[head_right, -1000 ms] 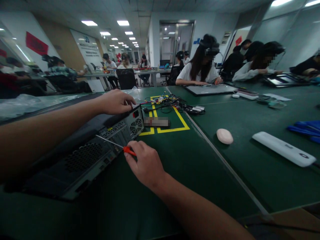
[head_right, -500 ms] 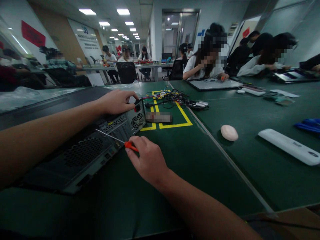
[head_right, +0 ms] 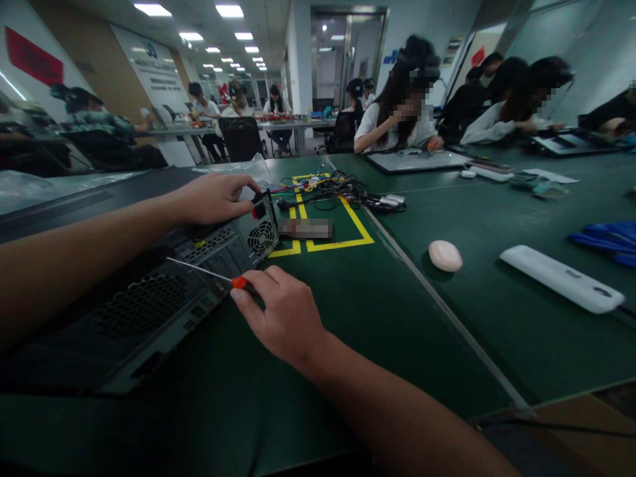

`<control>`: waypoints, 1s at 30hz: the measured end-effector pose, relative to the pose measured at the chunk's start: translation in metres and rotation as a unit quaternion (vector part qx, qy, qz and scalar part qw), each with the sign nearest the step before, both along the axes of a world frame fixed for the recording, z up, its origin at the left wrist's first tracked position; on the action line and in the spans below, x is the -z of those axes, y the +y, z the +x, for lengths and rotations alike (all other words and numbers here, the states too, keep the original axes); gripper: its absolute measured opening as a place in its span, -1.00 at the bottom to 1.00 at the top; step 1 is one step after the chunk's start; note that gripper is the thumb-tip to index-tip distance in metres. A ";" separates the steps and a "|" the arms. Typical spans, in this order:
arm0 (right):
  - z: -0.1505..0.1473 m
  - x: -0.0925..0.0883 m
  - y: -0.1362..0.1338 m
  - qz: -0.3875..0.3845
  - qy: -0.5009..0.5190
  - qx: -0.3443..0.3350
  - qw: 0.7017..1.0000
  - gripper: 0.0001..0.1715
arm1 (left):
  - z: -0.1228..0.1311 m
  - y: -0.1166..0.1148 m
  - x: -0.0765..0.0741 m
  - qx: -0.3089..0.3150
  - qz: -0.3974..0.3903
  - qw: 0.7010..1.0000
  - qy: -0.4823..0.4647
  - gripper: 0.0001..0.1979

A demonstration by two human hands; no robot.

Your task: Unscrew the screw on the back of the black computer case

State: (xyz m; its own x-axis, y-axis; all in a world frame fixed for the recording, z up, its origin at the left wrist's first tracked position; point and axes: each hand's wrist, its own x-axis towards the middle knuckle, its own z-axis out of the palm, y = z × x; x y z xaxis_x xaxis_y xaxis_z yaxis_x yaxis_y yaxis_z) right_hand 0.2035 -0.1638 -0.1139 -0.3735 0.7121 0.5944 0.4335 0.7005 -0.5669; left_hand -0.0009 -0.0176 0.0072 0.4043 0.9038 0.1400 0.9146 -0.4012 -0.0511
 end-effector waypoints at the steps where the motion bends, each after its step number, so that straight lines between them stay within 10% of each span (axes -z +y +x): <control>1: 0.000 0.000 -0.001 -0.004 -0.002 -0.002 1.000 -0.70 | 0.000 0.000 0.000 0.000 -0.001 1.000 0.001 -0.42; 30: -0.003 0.007 0.004 0.002 0.011 -0.012 1.000 -0.88 | 0.037 -0.014 0.002 -0.072 0.048 0.993 0.085 -0.34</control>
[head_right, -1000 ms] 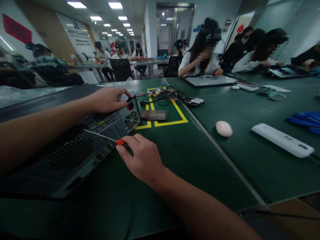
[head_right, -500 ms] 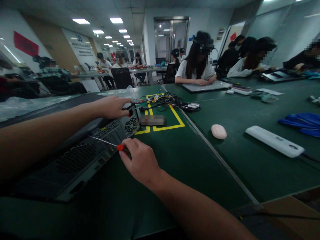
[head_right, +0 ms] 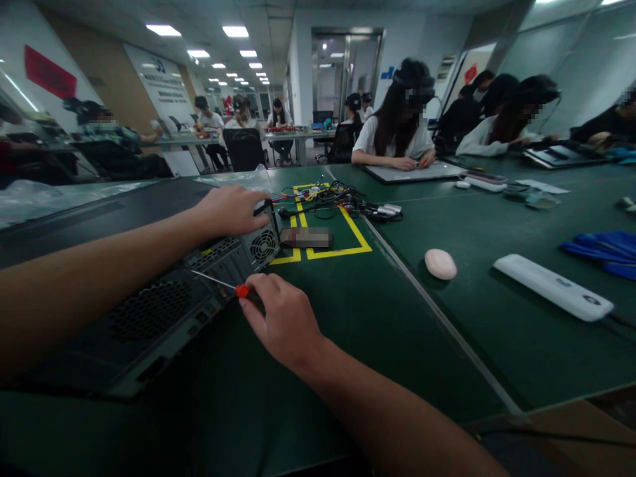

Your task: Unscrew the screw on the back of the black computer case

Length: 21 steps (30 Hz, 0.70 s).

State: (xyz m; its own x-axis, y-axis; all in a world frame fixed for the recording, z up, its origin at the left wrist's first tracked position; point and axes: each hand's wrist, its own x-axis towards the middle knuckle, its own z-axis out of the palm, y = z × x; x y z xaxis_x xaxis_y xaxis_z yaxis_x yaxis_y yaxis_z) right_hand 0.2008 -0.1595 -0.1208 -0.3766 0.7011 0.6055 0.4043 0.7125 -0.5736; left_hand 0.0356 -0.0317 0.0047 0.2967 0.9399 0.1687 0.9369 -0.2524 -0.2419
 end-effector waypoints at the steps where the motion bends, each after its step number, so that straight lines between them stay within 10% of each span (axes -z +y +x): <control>1: 0.001 0.000 0.000 0.002 -0.001 0.000 1.000 -0.89 | -0.001 0.000 0.000 0.002 -0.001 1.000 0.002 -0.35; 21: 0.001 -0.001 -0.002 0.023 0.003 0.013 1.000 -0.74 | -0.010 0.007 -0.003 0.017 -0.039 0.999 -0.012 -0.35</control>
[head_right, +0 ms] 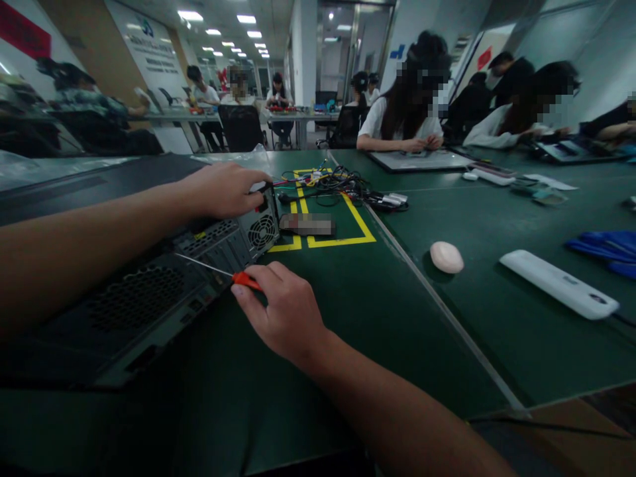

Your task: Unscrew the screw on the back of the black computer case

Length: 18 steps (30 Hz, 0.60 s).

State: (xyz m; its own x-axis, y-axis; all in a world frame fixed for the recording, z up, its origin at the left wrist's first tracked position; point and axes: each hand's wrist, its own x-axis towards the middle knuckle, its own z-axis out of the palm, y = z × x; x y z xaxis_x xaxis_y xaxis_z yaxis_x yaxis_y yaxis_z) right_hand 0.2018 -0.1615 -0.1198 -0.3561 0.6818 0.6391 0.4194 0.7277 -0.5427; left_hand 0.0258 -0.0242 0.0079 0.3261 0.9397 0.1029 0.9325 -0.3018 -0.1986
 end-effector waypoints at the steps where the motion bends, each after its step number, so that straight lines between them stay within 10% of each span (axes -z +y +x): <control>1: 0.000 0.000 0.000 -0.001 -0.002 -0.002 1.000 -0.73 | 0.000 0.000 0.000 -0.001 0.000 1.000 0.000 -0.35; 18: 0.001 0.002 0.003 -0.005 -0.011 -0.004 1.000 -0.89 | 0.001 -0.004 0.000 0.007 0.012 1.000 0.003 -0.35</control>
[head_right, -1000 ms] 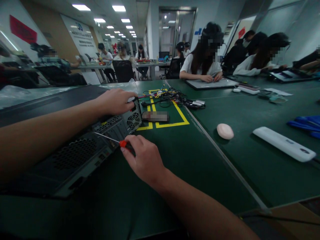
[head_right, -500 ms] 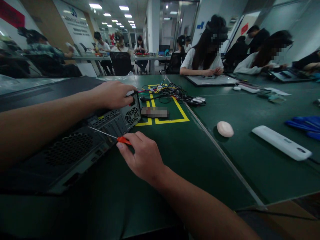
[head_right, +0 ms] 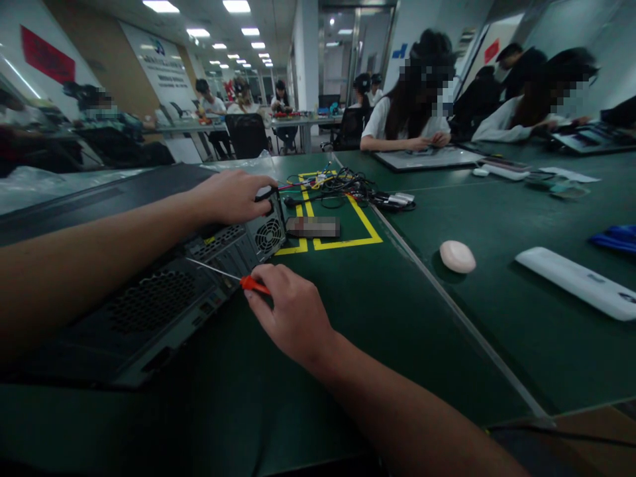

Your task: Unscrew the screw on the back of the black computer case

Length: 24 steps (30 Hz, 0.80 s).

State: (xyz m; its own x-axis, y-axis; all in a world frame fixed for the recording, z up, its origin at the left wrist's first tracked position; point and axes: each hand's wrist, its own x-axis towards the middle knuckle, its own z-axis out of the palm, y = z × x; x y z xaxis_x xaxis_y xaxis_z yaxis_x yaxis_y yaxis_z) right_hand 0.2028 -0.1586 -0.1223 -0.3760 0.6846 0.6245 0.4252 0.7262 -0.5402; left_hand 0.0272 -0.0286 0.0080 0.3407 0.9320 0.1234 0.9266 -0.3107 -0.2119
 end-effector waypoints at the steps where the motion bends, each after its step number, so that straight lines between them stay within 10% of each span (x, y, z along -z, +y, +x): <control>1: 0.000 0.000 0.000 -0.002 -0.004 0.001 1.000 -0.90 | 0.000 0.000 0.000 0.001 0.001 1.000 0.000 -0.35; 24: 0.001 -0.004 -0.001 0.002 0.009 -0.006 1.000 -0.86 | 0.000 -0.002 0.000 -0.006 0.001 1.000 -0.002 -0.33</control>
